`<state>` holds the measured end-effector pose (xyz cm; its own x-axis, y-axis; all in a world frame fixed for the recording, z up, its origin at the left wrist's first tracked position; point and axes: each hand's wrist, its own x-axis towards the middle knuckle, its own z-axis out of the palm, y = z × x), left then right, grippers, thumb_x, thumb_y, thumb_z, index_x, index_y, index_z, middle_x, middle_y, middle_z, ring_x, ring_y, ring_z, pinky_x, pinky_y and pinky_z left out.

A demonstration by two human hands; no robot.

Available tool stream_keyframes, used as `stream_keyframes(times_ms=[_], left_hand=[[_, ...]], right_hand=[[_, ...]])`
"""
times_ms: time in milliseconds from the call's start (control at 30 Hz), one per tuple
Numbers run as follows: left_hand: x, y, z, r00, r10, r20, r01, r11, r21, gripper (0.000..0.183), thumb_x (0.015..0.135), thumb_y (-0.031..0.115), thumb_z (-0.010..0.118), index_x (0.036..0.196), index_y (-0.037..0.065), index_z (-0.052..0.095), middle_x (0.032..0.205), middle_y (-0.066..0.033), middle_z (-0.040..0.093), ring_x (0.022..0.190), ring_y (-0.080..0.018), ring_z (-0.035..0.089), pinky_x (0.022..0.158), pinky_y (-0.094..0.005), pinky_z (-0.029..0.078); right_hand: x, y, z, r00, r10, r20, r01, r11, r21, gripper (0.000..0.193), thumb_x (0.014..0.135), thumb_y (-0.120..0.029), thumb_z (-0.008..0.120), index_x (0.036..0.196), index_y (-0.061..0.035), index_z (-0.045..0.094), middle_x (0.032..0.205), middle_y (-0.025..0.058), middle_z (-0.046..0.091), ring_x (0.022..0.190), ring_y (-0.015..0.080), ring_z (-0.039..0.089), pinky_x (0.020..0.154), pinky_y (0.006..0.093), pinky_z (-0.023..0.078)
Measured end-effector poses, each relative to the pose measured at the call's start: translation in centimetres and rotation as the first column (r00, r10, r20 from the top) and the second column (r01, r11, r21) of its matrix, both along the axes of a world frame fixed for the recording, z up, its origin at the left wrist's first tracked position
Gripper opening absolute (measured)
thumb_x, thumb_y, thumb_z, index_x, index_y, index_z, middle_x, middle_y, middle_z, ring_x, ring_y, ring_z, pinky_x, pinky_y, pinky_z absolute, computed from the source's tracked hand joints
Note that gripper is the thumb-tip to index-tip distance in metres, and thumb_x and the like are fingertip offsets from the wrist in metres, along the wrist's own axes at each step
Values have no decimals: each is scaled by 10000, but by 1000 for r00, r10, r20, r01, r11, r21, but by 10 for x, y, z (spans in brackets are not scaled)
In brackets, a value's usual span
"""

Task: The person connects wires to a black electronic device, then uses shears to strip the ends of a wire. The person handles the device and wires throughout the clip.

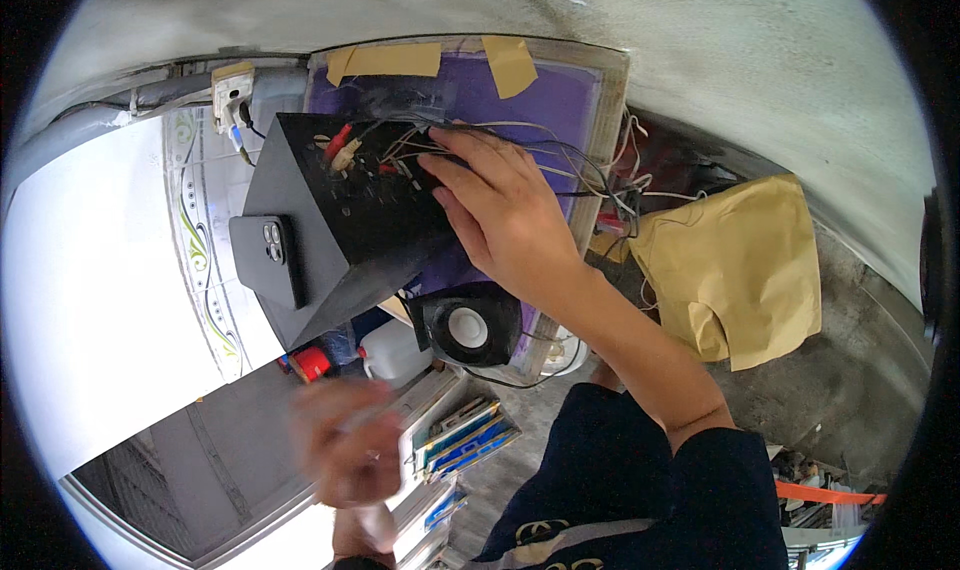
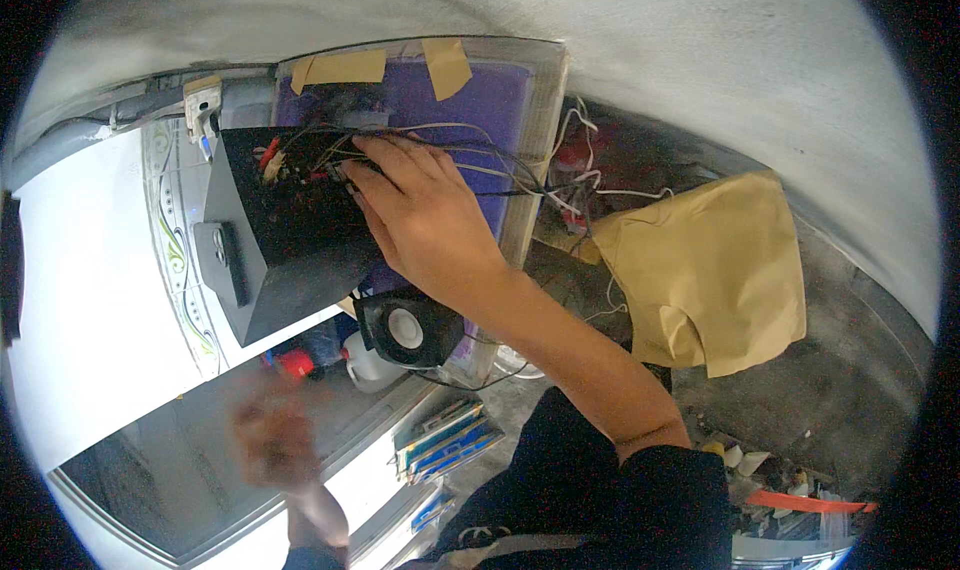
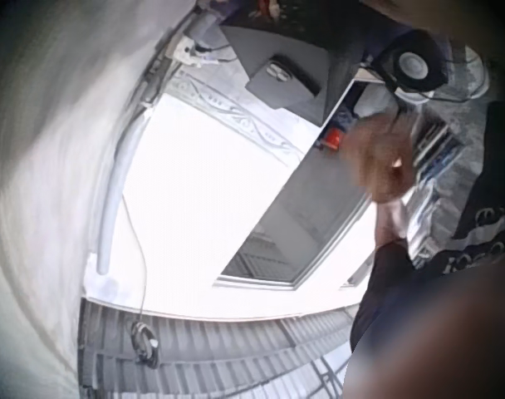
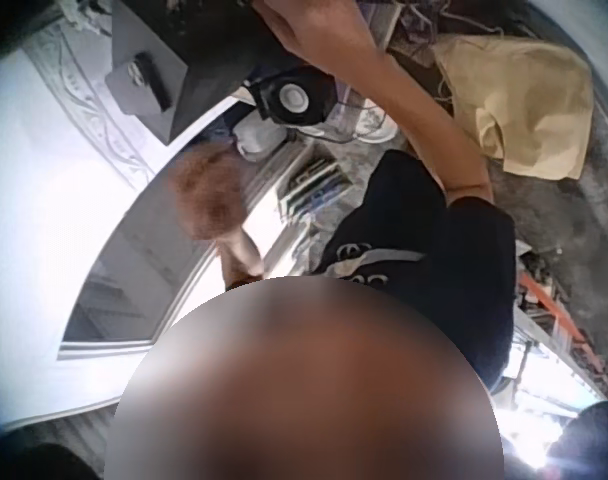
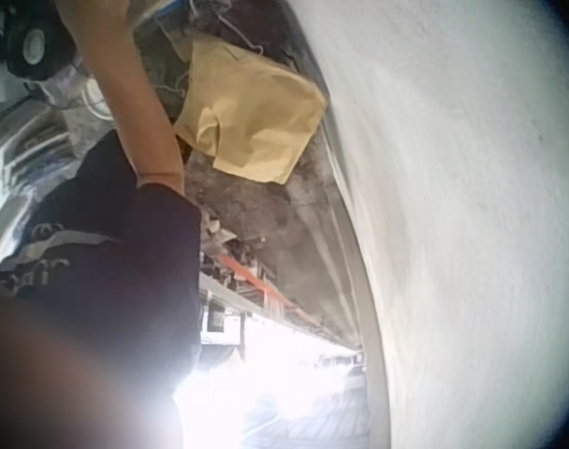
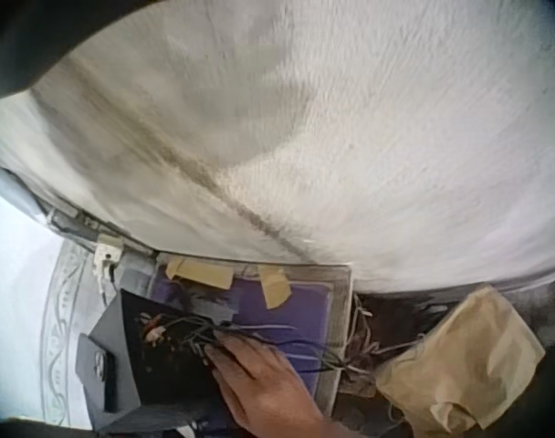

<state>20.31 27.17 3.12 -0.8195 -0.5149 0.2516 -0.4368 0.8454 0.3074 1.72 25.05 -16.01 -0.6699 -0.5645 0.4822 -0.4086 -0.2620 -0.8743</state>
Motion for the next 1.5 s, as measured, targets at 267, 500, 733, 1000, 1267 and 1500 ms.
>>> stream_keyframes(times_ms=[267, 500, 733, 1000, 1267, 1500], left_hand=[[-120, -184, 9, 932, 89, 351, -63, 994, -85, 260, 1025, 252, 688, 1218, 85, 741, 1149, -79, 756, 1093, -196, 676, 999, -349, 473], [-149, -227, -5, 793, -72, 604, -114, 958, 264, 294, 1038, 309, 674, 1236, 108, 757, 1144, -86, 767, 1071, -195, 711, 931, -353, 535], [-169, -245, -5, 638, -289, 714, -23, 919, 393, 196, 976, 196, 720, 1111, 85, 810, 1155, -82, 769, 1079, -200, 714, 930, -353, 542], [-193, -249, -20, 449, -392, 803, 2, 899, 437, 180, 892, 113, 802, 1071, 96, 801, 1212, -70, 745, 1135, -211, 691, 955, -367, 545], [-205, -256, -32, 303, -391, 869, -118, 890, 441, 185, 906, 94, 800, 1067, 64, 714, 1184, -69, 714, 1172, -208, 669, 978, -385, 558], [-195, -256, -43, 468, -367, 804, -56, 895, 442, 204, 928, 196, 797, 1021, 37, 710, 911, -37, 753, 874, -135, 689, 798, -293, 524]], right_hand=[[-8, -34, -10, 952, 77, 295, -85, 996, 15, 230, 945, -36, 734, 1174, -42, 759, 1122, 134, 762, 1035, 276, 725, 954, 366, 542], [-1, -45, -9, 388, 373, 842, -27, 919, -394, 160, 1019, -68, 704, 1139, 17, 766, 1092, 62, 783, 992, 109, 698, 902, 272, 529], [-11, -25, -18, 420, 424, 802, -310, 898, -312, 176, 1003, -123, 742, 1116, 6, 782, 1012, 34, 749, 933, 110, 689, 861, 260, 545], [-19, -27, -31, 562, 426, 709, -287, 904, -317, 276, 1021, -238, 728, 1227, -62, 777, 993, 80, 773, 860, 141, 645, 802, 314, 508], [-23, -29, -38, 816, 412, 405, -338, 909, -243, 177, 1015, -207, 692, 1107, -85, 781, 967, 77, 746, 854, 242, 625, 797, 359, 478], [-16, -17, -32, 925, 339, 170, -325, 940, -105, 159, 992, -186, 729, 1101, -92, 796, 919, 37, 693, 855, 197, 574, 814, 340, 454]])
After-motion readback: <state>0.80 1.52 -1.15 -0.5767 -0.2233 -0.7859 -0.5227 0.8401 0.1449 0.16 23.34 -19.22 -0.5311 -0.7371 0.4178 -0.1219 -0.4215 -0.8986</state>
